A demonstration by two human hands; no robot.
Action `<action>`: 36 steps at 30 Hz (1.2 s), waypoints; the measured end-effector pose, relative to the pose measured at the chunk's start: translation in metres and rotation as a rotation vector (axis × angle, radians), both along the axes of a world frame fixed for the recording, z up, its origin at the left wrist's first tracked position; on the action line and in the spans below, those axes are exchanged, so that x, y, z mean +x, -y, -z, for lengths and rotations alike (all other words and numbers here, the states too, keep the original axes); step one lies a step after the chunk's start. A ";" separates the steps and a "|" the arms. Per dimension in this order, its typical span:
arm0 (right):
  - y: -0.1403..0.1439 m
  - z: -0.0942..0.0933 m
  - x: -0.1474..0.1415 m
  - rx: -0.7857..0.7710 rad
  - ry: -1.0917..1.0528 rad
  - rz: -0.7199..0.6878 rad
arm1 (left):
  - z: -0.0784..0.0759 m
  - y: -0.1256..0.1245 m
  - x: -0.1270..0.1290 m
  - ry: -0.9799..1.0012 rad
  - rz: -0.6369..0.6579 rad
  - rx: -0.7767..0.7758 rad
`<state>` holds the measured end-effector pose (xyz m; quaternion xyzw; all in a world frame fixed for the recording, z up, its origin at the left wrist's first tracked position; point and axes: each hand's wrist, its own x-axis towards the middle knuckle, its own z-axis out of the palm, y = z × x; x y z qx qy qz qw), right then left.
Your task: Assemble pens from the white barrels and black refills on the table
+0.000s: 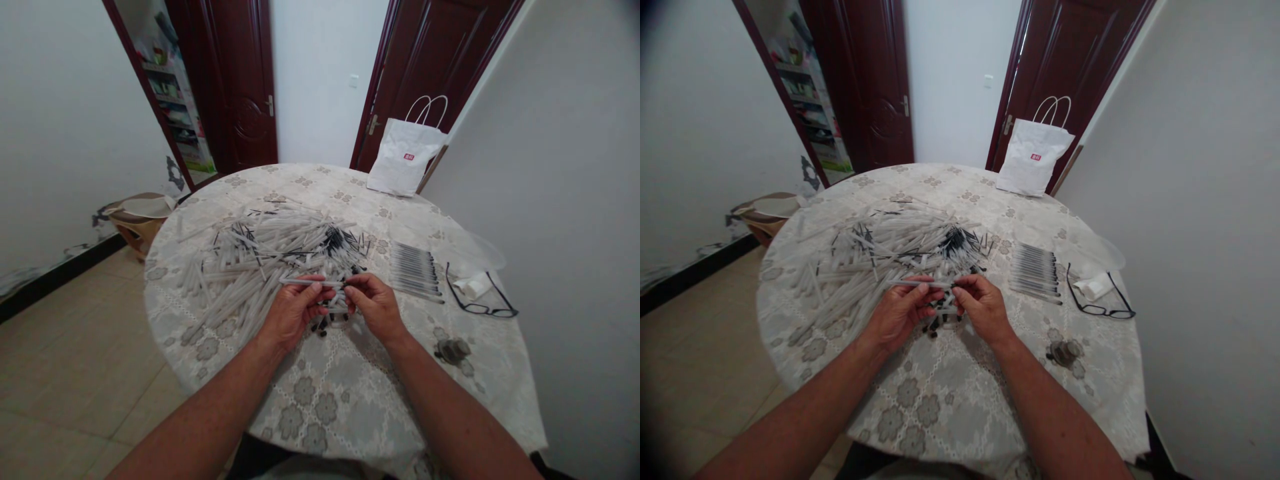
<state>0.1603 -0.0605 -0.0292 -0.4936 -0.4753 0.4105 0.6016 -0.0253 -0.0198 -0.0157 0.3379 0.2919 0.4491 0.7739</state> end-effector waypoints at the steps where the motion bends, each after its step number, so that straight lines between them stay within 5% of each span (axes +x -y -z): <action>1: 0.000 0.001 0.000 -0.001 0.005 -0.001 | 0.000 0.000 0.000 -0.006 -0.002 0.000; 26: 0.010 -0.005 0.004 0.038 0.568 0.040 | 0.002 0.003 0.003 -0.141 -0.002 0.072; 36: 0.013 -0.009 0.002 0.122 0.600 0.015 | 0.005 0.001 0.002 -0.144 -0.026 0.082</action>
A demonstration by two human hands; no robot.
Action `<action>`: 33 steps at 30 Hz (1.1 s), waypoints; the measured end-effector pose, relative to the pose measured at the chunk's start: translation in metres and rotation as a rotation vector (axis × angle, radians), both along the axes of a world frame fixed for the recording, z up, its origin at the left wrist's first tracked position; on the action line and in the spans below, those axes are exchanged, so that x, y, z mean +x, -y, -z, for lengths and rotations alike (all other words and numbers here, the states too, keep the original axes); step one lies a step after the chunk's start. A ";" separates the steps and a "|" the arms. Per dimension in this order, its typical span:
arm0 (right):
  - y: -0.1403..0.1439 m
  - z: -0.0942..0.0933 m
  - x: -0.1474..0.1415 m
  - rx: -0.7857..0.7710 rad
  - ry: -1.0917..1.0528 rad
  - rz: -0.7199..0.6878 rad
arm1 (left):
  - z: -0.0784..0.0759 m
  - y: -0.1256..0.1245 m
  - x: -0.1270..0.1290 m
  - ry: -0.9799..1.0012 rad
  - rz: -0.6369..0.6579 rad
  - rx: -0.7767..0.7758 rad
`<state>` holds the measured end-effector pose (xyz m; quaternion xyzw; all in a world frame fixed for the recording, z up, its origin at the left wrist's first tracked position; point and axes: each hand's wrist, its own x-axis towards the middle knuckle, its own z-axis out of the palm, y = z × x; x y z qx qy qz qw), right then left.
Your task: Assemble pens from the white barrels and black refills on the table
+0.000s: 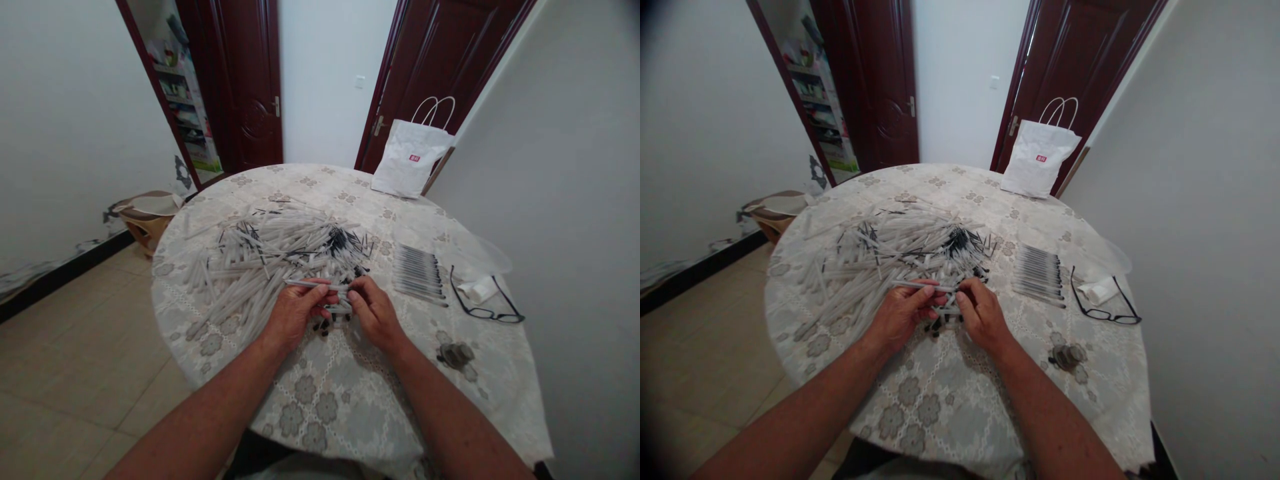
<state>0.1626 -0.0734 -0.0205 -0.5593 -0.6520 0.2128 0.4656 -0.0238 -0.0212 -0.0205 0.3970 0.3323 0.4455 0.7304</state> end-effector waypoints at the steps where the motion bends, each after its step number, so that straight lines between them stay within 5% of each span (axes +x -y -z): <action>1: 0.000 -0.001 0.000 -0.008 0.025 -0.005 | 0.000 0.000 0.000 -0.004 0.003 0.004; 13: 0.001 0.000 -0.004 -0.164 -0.135 -0.105 | -0.002 0.003 0.001 0.017 0.027 -0.009; 19: -0.004 0.012 -0.007 -0.399 -0.484 -0.138 | -0.001 0.003 0.001 -0.011 0.006 0.039; 26: -0.002 0.010 -0.005 -0.118 -0.222 -0.076 | -0.002 0.001 -0.001 -0.032 -0.034 0.041; 33: -0.001 0.009 -0.004 -0.120 -0.176 -0.096 | -0.002 0.004 0.001 -0.048 0.010 0.058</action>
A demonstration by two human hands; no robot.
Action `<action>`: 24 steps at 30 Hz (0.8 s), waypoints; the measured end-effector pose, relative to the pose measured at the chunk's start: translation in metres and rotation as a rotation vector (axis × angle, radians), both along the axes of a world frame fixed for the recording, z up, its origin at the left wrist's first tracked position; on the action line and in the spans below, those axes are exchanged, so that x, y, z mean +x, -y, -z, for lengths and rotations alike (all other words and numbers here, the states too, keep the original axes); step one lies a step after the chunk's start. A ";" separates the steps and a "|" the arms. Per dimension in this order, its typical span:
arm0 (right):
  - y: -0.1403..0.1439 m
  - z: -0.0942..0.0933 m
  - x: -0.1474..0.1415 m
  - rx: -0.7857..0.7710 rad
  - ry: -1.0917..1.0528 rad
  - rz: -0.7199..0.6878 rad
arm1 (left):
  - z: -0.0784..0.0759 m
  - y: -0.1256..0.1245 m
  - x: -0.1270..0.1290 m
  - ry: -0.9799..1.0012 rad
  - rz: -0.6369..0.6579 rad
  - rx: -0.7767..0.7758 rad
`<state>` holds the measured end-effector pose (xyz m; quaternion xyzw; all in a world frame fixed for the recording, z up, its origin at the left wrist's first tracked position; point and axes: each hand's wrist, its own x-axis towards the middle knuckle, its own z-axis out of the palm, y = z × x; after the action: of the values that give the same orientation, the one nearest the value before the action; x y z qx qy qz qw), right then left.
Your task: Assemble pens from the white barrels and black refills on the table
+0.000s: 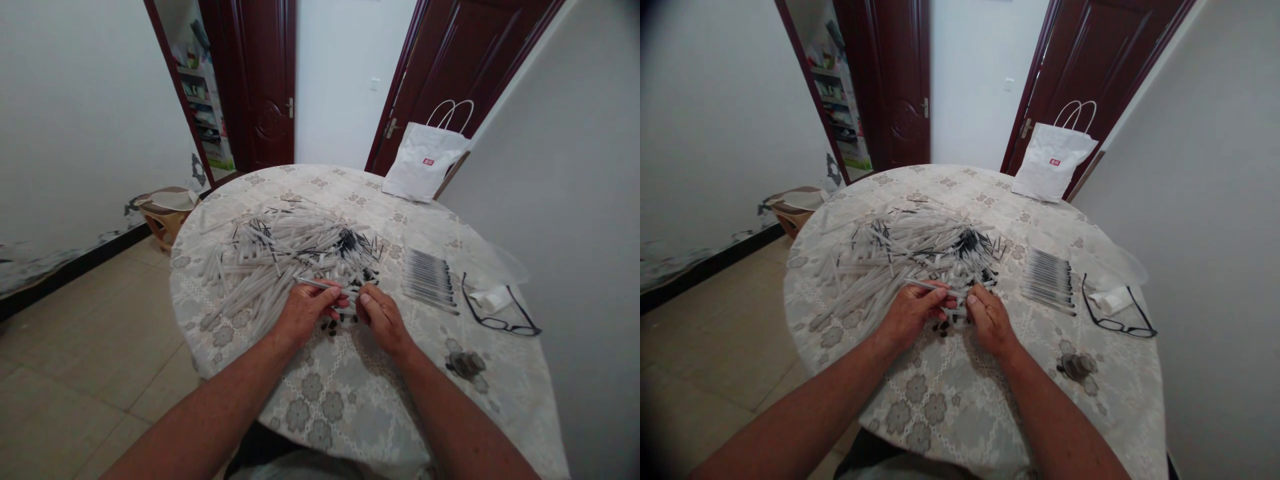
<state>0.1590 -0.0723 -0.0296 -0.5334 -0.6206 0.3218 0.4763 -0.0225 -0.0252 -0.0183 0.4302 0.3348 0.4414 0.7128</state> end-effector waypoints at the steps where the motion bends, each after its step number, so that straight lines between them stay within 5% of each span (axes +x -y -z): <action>1: -0.001 0.001 -0.001 -0.025 -0.045 -0.014 | 0.000 0.000 0.000 0.000 0.002 0.001; 6: -0.003 0.005 -0.003 -0.164 -0.190 -0.049 | 0.000 -0.001 0.000 0.001 -0.002 0.010; 16: 0.002 -0.005 -0.001 0.035 0.099 0.052 | 0.001 -0.003 -0.002 -0.012 -0.021 0.014; 24: -0.004 0.005 -0.004 -0.143 -0.192 -0.029 | 0.001 -0.002 -0.001 -0.028 -0.030 0.033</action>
<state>0.1550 -0.0685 -0.0345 -0.5238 -0.5552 0.4216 0.4896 -0.0238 -0.0231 -0.0193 0.4429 0.3438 0.4514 0.6941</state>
